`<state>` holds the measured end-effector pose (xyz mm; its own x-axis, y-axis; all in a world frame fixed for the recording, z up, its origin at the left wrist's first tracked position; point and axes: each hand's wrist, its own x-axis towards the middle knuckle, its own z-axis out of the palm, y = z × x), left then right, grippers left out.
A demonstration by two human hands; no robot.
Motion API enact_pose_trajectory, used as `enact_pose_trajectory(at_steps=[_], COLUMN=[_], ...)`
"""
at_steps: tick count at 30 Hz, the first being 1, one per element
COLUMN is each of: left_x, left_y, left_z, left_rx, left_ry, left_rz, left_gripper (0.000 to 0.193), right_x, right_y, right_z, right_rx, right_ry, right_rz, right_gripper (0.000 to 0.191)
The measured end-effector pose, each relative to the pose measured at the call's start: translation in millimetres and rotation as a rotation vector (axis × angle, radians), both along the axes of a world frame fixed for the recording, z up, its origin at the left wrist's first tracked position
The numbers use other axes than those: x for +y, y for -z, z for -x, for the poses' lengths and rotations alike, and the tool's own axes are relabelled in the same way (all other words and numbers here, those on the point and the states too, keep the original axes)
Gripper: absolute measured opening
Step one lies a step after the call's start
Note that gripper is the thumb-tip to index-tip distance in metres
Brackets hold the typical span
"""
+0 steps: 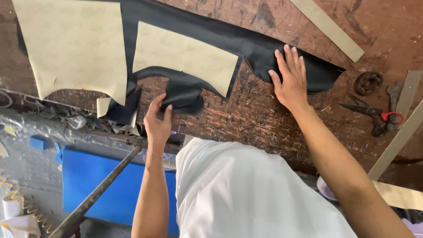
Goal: The person marks black fabric pieces with a white marker, then uses scissors to cut along the edges of beige-backed fabric pieces on the worktable. They arrange and smooth the cut pieces, cut additional black fabric sections, and set the cut pieces aside on the table.
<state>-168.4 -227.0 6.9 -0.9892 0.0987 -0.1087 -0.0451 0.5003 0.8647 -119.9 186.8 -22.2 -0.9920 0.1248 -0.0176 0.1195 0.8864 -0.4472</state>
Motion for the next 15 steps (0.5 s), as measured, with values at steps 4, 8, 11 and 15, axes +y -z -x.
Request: enact_pose_trajectory(at_steps=[4, 8, 11, 15], left_x=[-17.2, -39.4, -48.0, -43.3], left_y=[3.0, 7.2, 10.2, 5.8], left_z=[-0.5, -12.0, -21.6, -29.7], left_rx=[-0.447, -0.459, -0.451, -0.474], left_ry=[-0.186, -0.066, -0.005, -0.001], left_rz=[-0.504, -0.206, -0.086, -0.024], left_gripper=[0.033, 0.033, 0.041, 0.034], right_x=[7.3, 13.4, 19.0, 31.2], right_y=[2.5, -0.9, -4.1, -5.1], right_z=[-4.4, -10.9, -18.1, -29.6], right_rx=[-0.012, -0.002, -0.018, -0.049], right_ry=[0.006, -0.004, -0.01, 0.008], right_rz=[0.009, 0.014, -0.004, -0.006], right_gripper=[0.057, 0.055, 0.057, 0.057])
